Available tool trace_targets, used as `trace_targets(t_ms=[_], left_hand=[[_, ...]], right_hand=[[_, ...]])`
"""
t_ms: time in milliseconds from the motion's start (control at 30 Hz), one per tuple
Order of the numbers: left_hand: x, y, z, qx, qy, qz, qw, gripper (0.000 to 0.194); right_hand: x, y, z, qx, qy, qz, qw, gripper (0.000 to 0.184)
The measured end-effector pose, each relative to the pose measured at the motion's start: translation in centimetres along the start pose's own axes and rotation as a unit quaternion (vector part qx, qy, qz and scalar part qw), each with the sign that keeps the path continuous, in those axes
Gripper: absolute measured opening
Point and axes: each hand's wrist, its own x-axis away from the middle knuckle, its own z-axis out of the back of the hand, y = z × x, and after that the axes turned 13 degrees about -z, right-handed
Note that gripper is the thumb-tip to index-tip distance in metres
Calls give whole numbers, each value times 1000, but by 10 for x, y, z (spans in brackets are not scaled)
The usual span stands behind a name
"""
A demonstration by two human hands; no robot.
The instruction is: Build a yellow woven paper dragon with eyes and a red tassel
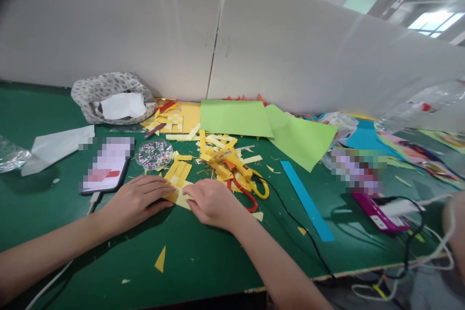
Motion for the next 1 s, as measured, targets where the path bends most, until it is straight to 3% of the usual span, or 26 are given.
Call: trace_targets(t_ms=[100, 200, 300, 400, 467, 567, 633, 700, 767, 933, 1000], left_hand=[[0, 0, 0, 3, 2, 3, 1000, 21], [0, 0, 3, -5, 24, 13, 1000, 27], [1, -1, 7, 1, 71, 27, 997, 26], [2, -2, 12, 89, 151, 81, 981, 17], [1, -4, 15, 188, 224, 209, 933, 13], [-4, -8, 17, 344, 293, 416, 789, 26], [-7, -10, 18, 431, 309, 461, 712, 34], [-9, -11, 19, 485, 313, 461, 674, 39], [-10, -10, 21, 506, 299, 454, 669, 40], [-10, -2, 21, 520, 208, 418, 716, 46], [-10, 3, 19, 544, 168, 397, 720, 48]], right_hand=[[1, 0, -2, 10, 31, 10, 999, 15], [1, 1, -3, -34, 105, 22, 994, 15], [0, -1, -2, -96, 182, 20, 978, 18], [-1, -3, 1, -154, 240, 25, 958, 23], [0, -3, 3, -196, 271, 22, 942, 31], [2, 1, 3, -232, 255, -12, 939, 39], [2, 3, 1, -233, 227, -36, 945, 42], [2, 4, -1, -220, 210, -52, 951, 43], [1, 3, -3, -203, 210, -60, 954, 42], [0, 2, -4, -165, 242, -65, 954, 38], [0, 2, -4, -153, 247, -73, 954, 39]])
